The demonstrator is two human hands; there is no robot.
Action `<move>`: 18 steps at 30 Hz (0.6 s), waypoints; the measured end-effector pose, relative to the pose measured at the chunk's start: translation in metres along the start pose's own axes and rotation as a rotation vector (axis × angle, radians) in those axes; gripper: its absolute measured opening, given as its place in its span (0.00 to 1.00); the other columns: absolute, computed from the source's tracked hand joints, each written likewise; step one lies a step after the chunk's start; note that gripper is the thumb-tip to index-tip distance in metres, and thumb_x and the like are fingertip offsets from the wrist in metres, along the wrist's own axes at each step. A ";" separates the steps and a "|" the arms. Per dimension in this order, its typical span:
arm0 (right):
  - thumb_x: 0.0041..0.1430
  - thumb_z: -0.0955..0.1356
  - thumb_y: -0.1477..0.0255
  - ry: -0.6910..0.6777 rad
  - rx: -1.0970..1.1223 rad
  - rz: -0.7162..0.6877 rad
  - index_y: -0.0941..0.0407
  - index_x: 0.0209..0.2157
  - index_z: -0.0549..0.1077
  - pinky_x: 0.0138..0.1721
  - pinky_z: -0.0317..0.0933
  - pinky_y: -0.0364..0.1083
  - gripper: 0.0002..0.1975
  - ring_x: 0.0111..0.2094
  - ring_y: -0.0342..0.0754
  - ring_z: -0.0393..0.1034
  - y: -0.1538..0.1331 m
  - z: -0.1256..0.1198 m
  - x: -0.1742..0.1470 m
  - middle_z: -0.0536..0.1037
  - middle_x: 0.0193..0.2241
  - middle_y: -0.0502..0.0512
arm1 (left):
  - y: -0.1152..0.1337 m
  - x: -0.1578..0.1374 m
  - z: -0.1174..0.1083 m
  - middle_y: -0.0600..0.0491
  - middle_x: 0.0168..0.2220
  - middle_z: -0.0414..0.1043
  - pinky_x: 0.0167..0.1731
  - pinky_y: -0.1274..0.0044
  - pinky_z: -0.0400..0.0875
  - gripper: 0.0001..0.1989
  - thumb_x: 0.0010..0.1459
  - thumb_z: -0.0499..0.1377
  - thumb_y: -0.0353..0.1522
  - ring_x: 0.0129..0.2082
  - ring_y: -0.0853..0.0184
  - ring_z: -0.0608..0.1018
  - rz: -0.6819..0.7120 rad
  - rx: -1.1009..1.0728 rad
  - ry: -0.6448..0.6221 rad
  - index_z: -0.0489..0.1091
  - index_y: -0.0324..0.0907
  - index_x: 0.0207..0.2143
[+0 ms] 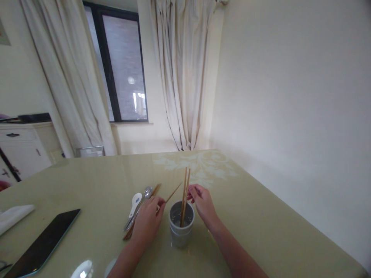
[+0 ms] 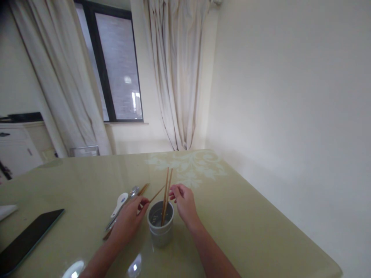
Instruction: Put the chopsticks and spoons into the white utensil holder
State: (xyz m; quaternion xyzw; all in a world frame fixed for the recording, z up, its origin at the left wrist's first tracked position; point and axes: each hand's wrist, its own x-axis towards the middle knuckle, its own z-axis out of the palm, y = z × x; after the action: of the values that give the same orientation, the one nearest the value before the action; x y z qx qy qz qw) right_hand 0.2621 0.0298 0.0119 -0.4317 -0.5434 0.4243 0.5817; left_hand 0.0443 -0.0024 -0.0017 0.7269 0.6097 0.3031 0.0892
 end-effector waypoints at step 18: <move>0.63 0.74 0.51 0.449 0.226 -0.365 0.54 0.43 0.76 0.31 0.63 0.45 0.20 0.27 0.45 0.67 -0.044 -0.050 0.013 0.77 0.29 0.50 | -0.025 -0.002 -0.012 0.41 0.50 0.80 0.48 0.63 0.69 0.20 0.69 0.48 0.24 0.52 0.51 0.79 -0.106 0.623 0.051 0.78 0.41 0.51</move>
State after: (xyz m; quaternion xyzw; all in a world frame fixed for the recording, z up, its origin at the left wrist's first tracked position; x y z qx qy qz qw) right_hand 0.3134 0.0283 0.0555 -0.3426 -0.4190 0.2646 0.7982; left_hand 0.0171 -0.0014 -0.0050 0.6786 0.7123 0.1148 -0.1374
